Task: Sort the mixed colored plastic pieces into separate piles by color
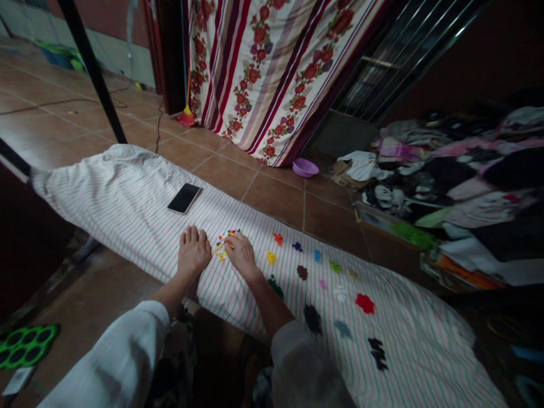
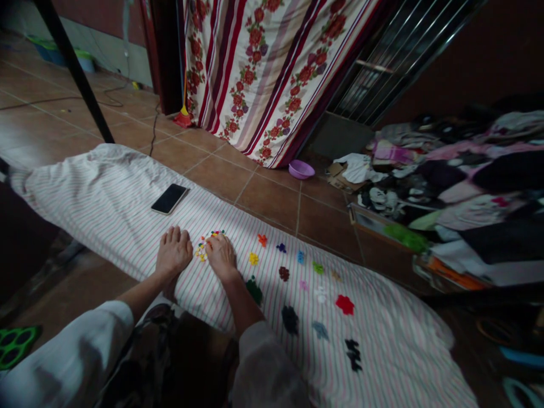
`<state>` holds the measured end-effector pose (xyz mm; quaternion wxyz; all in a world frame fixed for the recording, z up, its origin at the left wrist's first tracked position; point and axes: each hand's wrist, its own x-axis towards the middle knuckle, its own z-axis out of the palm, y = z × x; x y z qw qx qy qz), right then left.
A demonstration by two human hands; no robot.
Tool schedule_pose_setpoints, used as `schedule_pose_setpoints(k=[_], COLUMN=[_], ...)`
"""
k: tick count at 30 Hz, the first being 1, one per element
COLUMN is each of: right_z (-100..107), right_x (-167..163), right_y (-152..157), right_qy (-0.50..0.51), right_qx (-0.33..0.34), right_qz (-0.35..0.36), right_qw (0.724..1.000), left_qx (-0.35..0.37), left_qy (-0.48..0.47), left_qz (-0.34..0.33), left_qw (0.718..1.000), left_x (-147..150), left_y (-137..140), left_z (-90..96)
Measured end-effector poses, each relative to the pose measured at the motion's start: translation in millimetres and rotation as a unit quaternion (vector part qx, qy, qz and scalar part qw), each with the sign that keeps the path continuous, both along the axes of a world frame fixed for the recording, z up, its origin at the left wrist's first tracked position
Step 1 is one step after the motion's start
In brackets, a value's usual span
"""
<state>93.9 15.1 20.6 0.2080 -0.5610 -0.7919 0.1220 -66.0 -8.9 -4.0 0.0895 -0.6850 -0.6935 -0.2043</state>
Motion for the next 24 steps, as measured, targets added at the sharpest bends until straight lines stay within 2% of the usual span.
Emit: schedule_pose_setpoints(k=[8,15,20,24], right_z=[-9.5,-27.6,-44.1,-53.2], right_x=[49.7,112.4,142.6,150.3], right_y=[8.2,16.4,18.7,21.6], right_qy=[0.148,0.227,0.21,0.19], right_qx=[0.035,0.062,0.081,0.089], right_qz=[-0.113,-0.262,-0.341,-0.36], right_qw=[0.982,0.936,0.913,0.909], left_qx=[0.002,0.0,0.004,0.004], left_qy=[-0.015,0.0,0.023,0.026], left_qz=[-0.004,-0.006,0.001,0.001], left_qw=[1.0,1.0,1.0,1.0], left_x=[-0.7,-1.1,-1.6,-1.8], left_y=[1.2,0.4,1.2,1.0], left_z=[-3.3,-1.9,-3.3,-3.8])
